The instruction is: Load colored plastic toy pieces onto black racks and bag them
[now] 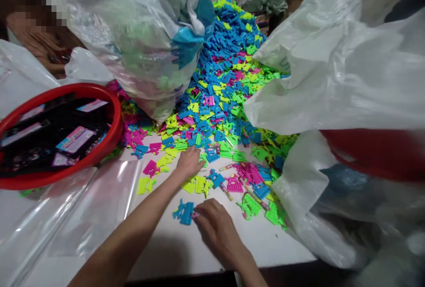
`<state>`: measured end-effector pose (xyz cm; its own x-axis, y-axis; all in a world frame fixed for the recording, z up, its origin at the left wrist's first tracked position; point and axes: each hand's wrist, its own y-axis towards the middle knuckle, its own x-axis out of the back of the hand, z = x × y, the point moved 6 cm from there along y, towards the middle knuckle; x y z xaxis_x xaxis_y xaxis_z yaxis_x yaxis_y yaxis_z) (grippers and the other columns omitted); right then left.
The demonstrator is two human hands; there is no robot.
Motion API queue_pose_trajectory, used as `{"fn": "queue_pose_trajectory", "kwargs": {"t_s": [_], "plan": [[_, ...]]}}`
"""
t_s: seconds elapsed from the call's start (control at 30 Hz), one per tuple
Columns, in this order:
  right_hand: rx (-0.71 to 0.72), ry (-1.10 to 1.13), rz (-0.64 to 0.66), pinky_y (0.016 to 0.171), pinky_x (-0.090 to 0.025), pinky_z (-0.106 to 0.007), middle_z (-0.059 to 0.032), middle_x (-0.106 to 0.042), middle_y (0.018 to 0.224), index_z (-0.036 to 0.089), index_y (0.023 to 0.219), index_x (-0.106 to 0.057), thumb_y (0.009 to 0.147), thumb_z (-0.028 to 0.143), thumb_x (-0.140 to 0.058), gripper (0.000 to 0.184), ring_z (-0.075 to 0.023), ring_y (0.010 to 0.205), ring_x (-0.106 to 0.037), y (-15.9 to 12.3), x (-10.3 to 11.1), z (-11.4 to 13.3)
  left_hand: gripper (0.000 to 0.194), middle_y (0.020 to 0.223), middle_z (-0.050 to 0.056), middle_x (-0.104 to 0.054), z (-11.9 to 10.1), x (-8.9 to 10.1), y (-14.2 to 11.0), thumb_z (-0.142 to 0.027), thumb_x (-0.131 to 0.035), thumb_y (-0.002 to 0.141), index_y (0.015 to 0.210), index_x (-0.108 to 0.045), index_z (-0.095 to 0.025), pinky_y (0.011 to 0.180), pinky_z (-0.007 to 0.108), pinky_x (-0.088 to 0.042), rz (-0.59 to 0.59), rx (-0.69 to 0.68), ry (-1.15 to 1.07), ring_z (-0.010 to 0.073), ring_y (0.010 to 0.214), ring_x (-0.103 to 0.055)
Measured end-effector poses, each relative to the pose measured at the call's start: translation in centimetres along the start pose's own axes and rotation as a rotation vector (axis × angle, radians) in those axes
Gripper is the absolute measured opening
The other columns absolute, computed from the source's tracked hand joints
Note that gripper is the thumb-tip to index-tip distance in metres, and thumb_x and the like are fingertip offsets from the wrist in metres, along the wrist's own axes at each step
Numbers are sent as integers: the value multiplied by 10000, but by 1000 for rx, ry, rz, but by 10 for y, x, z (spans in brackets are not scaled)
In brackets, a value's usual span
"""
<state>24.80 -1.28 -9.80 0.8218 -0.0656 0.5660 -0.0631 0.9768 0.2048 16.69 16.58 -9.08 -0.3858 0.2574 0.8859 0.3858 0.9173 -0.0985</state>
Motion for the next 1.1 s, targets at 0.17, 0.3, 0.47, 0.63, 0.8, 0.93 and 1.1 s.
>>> {"fn": "queue_pose_trajectory", "kwargs": {"t_s": [0.17, 0.3, 0.47, 0.63, 0.8, 0.93, 1.1], "plan": [[-29, -397, -65, 853, -458, -353, -108, -605, 1056, 190, 1116, -614, 914, 238, -442, 269, -235, 984, -564, 88, 51, -35, 298, 1345, 223, -470, -17, -17, 5, -268, -720, 724, 954, -650, -92, 1027, 508, -282, 52, 43, 130, 385, 1297, -362], [-125, -732, 98, 879, -403, -327, -132, -551, 1190, 170, 1171, -595, 887, 145, -451, 319, -255, 1080, -515, 165, 57, -65, 348, 1249, 188, -520, -6, -14, -3, -297, -772, 665, 925, -626, -117, 982, 473, -326, 8, 37, 114, 361, 1231, -416], [-108, -860, 173, 843, -369, -354, -135, -605, 1032, 148, 1013, -628, 931, 216, -434, 220, -266, 996, -521, 165, 56, -65, 138, 798, 26, -594, 28, -4, -31, -261, -653, 747, 811, -561, -181, 758, 329, -447, -118, 110, -361, 202, 830, -582], [209, -869, 192, 822, -341, -359, -98, -633, 960, 178, 965, -621, 921, 140, -440, 190, -238, 904, -524, 80, 43, -21, 448, 710, -23, -557, 63, -7, -73, -405, -709, 657, 975, -516, -155, 449, 222, -374, -147, 377, -1085, 90, 478, -496], [163, -749, 325, 792, -372, -319, -71, -645, 933, 194, 958, -630, 865, 105, -486, 193, -213, 889, -557, 73, 26, -23, 603, 760, -16, -585, 56, -14, -101, -297, -829, 505, 1012, -532, -161, 475, 199, -412, -119, 511, -1441, 72, 522, -530], [-57, -882, 259, 800, -381, -310, -120, -614, 1065, 174, 1096, -628, 865, 82, -440, 312, -231, 980, -556, 140, 42, -57, 515, 731, -43, -545, 51, -8, -112, -275, -835, 475, 871, -521, -173, 514, 199, -451, -129, 528, -1499, 70, 556, -535], [-86, -981, 346, 774, -401, -316, -137, -604, 1077, 171, 1026, -668, 862, 147, -492, 242, -262, 998, -557, 178, 42, -80, 439, 680, -57, -533, 64, 0, -124, -294, -817, 516, 766, -473, -186, 485, 187, -397, -121, 546, -1525, 63, 513, -527]]}}
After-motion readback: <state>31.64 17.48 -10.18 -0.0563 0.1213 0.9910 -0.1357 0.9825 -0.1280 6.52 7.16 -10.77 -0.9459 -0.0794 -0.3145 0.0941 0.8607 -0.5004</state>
